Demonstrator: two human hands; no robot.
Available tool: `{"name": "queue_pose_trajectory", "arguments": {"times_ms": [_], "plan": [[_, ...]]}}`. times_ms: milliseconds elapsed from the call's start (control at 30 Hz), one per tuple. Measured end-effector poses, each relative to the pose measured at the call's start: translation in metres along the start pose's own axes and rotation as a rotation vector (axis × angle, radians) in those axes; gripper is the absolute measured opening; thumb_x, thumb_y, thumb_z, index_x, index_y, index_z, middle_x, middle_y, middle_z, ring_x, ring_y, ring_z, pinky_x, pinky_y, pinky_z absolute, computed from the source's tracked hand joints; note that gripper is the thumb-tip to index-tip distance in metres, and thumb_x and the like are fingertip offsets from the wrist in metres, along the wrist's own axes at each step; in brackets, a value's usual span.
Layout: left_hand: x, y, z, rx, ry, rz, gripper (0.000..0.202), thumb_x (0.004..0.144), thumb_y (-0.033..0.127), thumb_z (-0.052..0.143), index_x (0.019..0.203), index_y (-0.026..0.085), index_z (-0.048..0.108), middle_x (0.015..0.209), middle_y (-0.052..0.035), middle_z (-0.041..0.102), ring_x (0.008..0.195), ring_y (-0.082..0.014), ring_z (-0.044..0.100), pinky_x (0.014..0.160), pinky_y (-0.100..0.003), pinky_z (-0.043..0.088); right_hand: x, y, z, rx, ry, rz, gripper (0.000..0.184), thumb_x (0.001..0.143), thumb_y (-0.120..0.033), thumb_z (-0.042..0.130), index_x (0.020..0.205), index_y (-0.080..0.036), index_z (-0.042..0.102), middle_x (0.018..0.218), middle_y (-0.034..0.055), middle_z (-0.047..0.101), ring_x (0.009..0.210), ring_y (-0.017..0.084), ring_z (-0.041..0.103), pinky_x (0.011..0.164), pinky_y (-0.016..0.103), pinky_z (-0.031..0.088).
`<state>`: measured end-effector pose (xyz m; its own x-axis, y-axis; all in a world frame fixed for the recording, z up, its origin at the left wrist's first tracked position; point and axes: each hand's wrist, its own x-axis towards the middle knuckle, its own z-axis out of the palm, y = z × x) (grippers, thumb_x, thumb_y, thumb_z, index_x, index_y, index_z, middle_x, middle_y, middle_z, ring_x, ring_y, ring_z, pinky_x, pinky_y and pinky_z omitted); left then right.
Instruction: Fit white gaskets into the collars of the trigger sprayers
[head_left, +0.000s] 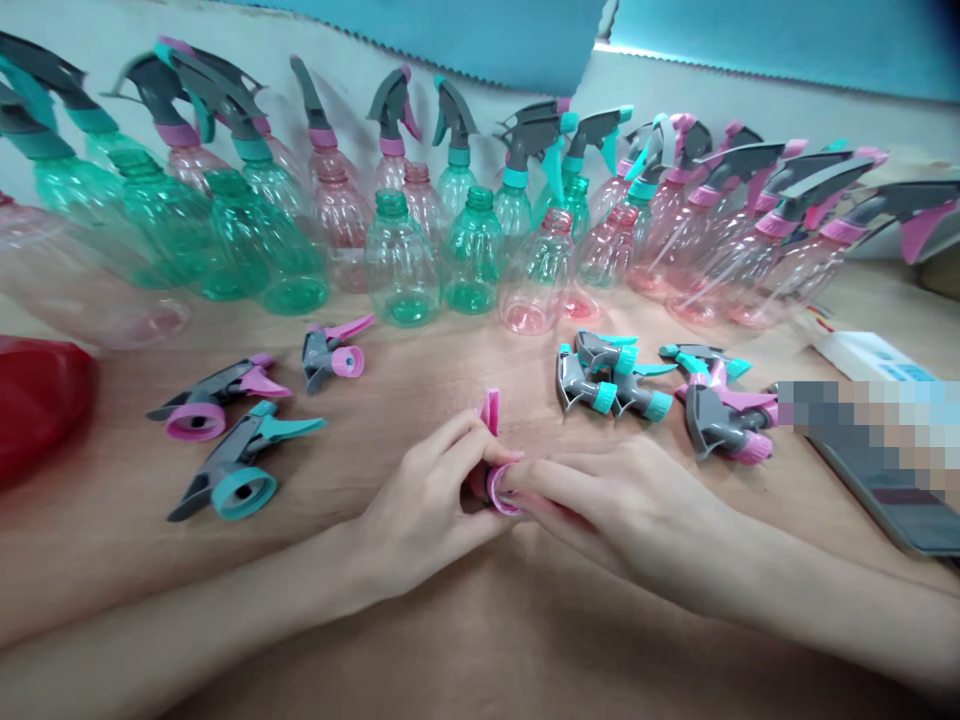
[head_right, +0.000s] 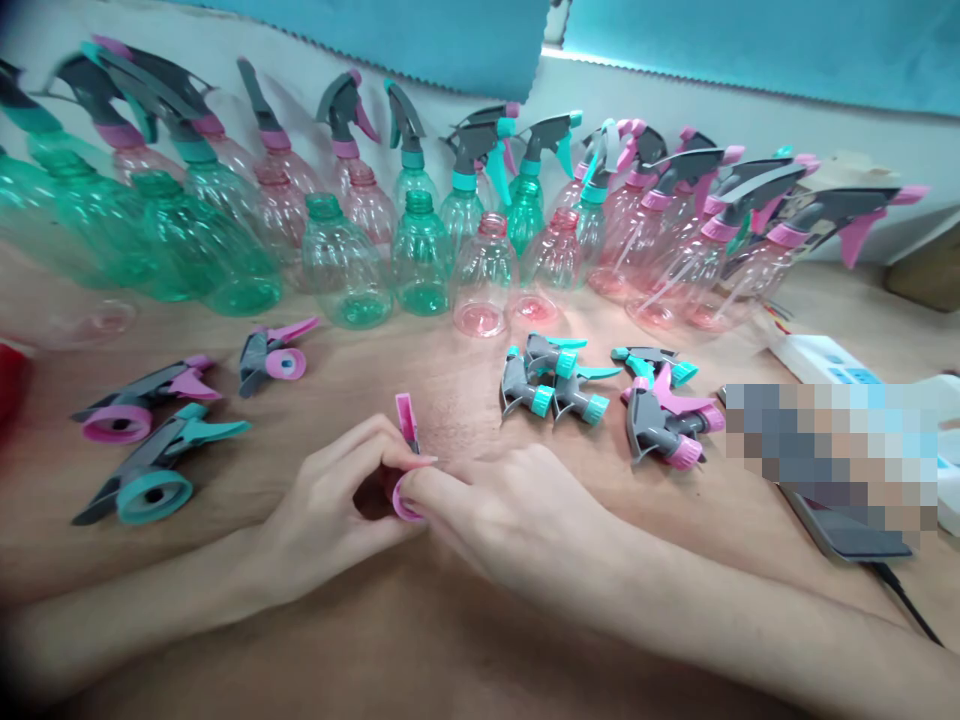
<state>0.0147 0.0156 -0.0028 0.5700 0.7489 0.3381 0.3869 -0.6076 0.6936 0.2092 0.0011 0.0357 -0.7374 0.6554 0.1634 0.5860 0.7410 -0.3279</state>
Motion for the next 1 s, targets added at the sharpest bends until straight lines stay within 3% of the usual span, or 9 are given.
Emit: {"name": "queue_pose_trajectory", "arguments": {"times_ms": [167, 267, 367, 433, 567, 733, 867, 1000], "plan": [[0.001, 0.000, -0.001, 0.002, 0.004, -0.055, 0.015, 0.080, 0.017, 0.063, 0.094, 0.018, 0.059, 0.082, 0.0009, 0.054, 0.069, -0.0111, 0.054, 0.061, -0.022, 0.045, -0.006, -0.003, 0.001, -0.280, 0.126, 0.087, 0.019, 0.093, -0.025, 0.046, 0.099, -0.017, 0.062, 0.058, 0.0009, 0.060, 0.055, 0.015, 0.056, 0.049, 0.024, 0.032], [0.000, 0.000, -0.002, 0.004, -0.014, -0.064, 0.020, 0.081, 0.017, 0.062, 0.101, 0.020, 0.060, 0.085, -0.0001, 0.056, 0.069, -0.0111, 0.055, 0.061, -0.022, 0.046, -0.009, -0.007, -0.001, -0.359, 0.160, 0.071, 0.020, 0.093, -0.023, 0.045, 0.086, -0.016, 0.063, 0.053, 0.0006, 0.057, 0.047, 0.016, 0.052, 0.044, 0.027, 0.026], [-0.001, 0.001, -0.002, 0.002, -0.007, -0.033, 0.023, 0.081, 0.017, 0.062, 0.103, 0.020, 0.060, 0.087, -0.0010, 0.057, 0.070, -0.0113, 0.057, 0.060, -0.021, 0.047, -0.009, -0.008, -0.003, -0.244, 0.102, 0.046, 0.022, 0.092, -0.020, 0.045, 0.078, -0.016, 0.060, 0.058, 0.0015, 0.059, 0.049, 0.016, 0.054, 0.047, 0.027, 0.031], [-0.002, 0.002, -0.002, 0.006, 0.021, -0.010, 0.023, 0.080, 0.016, 0.063, 0.103, 0.019, 0.059, 0.086, -0.0012, 0.058, 0.068, -0.0111, 0.057, 0.059, -0.021, 0.047, -0.008, -0.007, -0.004, -0.160, 0.095, 0.046, 0.018, 0.092, -0.021, 0.046, 0.083, -0.015, 0.060, 0.066, 0.0029, 0.062, 0.058, 0.017, 0.059, 0.052, 0.027, 0.037], [-0.007, 0.002, 0.000, -0.032, 0.082, -0.011, 0.021, 0.078, 0.017, 0.065, 0.094, 0.021, 0.051, 0.082, 0.0007, 0.062, 0.059, -0.0097, 0.057, 0.053, -0.020, 0.047, -0.005, -0.006, -0.004, -0.138, 0.203, 0.041, 0.017, 0.093, -0.024, 0.044, 0.093, -0.014, 0.058, 0.081, 0.0060, 0.064, 0.067, 0.018, 0.061, 0.052, 0.028, 0.041], [-0.011, 0.001, 0.001, -0.072, 0.123, -0.012, 0.032, 0.077, 0.020, 0.066, 0.079, 0.023, 0.035, 0.092, -0.0014, 0.066, 0.066, -0.0120, 0.062, 0.055, -0.022, 0.050, -0.003, -0.011, -0.001, -0.080, 0.144, 0.075, 0.027, 0.094, -0.035, 0.045, 0.104, -0.013, 0.056, 0.088, 0.0069, 0.065, 0.070, 0.019, 0.063, 0.053, 0.029, 0.045], [-0.010, 0.002, 0.002, -0.011, 0.128, -0.023, 0.032, 0.077, 0.020, 0.067, 0.076, 0.022, 0.034, 0.089, 0.0009, 0.066, 0.064, -0.0105, 0.062, 0.053, -0.020, 0.047, -0.002, -0.013, 0.002, -0.044, 0.135, 0.071, 0.054, 0.079, -0.062, 0.052, 0.101, -0.012, 0.055, 0.084, 0.0059, 0.064, 0.066, 0.020, 0.060, 0.052, 0.031, 0.042], [-0.009, -0.001, 0.001, 0.091, 0.130, 0.103, 0.028, 0.078, 0.023, 0.064, 0.074, 0.021, 0.037, 0.081, 0.0030, 0.064, 0.063, -0.0103, 0.061, 0.054, -0.020, 0.047, 0.002, -0.011, 0.006, -0.002, 0.117, 0.061, 0.039, 0.082, -0.051, 0.058, 0.089, -0.014, 0.053, 0.079, 0.0041, 0.061, 0.064, 0.017, 0.057, 0.049, 0.026, 0.035]]}}
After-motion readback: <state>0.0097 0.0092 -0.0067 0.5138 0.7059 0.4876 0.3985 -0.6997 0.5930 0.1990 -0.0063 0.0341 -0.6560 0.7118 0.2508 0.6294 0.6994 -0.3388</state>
